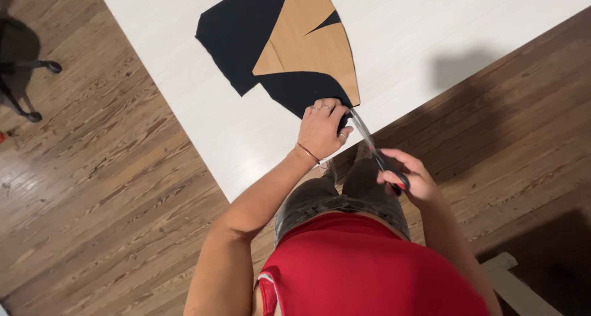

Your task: The person uses scissors to cut a piece of black fabric following the outline of a brown paper pattern. The person holds the pattern steady with one hand while cutting with the other, occasionally adjusting the fabric and pattern on the white table.

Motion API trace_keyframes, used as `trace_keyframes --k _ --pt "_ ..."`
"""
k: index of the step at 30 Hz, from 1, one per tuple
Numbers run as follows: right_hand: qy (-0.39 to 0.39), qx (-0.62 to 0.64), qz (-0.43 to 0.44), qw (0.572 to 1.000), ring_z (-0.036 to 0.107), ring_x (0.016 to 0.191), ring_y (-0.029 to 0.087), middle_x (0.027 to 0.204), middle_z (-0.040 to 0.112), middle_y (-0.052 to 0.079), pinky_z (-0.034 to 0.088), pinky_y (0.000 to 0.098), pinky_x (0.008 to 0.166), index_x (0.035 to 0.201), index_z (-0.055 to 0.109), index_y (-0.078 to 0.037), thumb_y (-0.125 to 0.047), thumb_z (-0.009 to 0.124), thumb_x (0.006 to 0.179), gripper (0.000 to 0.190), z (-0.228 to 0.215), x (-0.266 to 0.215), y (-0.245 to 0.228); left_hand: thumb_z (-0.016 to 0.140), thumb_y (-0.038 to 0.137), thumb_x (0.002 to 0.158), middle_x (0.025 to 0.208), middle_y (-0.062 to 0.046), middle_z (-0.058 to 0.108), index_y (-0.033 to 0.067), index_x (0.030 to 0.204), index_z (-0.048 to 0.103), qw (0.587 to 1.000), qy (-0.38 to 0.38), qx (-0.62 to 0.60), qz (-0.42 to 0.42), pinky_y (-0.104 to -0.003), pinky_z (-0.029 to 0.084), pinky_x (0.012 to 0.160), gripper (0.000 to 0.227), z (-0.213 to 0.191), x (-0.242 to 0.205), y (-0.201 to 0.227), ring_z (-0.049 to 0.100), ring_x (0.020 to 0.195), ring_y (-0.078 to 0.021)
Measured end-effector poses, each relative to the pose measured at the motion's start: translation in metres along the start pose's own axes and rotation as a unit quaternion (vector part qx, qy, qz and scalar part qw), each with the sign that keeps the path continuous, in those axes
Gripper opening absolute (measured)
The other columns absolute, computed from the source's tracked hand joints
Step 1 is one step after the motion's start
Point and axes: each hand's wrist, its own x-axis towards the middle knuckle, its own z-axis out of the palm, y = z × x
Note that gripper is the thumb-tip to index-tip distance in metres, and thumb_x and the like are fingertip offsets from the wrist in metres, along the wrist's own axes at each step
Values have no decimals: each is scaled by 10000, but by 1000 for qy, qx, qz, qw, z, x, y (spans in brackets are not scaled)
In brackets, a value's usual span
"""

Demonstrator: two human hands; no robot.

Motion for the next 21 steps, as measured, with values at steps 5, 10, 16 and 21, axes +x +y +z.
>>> trace_keyframes --k 5,10,16,21 --pt "-39 140 -23 989 649 400 324 664 610 302 448 317 281 1329 578 -4 -119 714 788 570 -23 -8 31 711 287 841 1028 0 568 201 981 631 999 25 36 -9 -380 487 842 183 15 7 -4 570 1040 -260" --pt "-54 265 -70 960 738 681 425 707 586 221 520 324 364 1339 600 -27 -70 593 937 404 -3 -2 35 625 271 942 1051 -45 609 135 1023 636 997 58 -45 2 -375 516 876 159 9 8 -11 601 1029 -289" --pt "-92 188 5 978 708 507 372 722 615 293 580 353 372 1409 468 -37 -198 677 894 578 6 37 34 587 290 985 1071 -57 610 108 1023 610 992 54 -109 -33 -385 499 938 187 1 11 -11 592 1032 -294" --pt "-33 118 -1 992 711 522 334 760 638 305 593 339 421 1394 486 -54 -124 669 884 546 24 37 0 653 253 925 1054 -31 602 139 995 633 994 66 -90 -12 -389 508 892 135 5 4 -12 591 1018 -294"
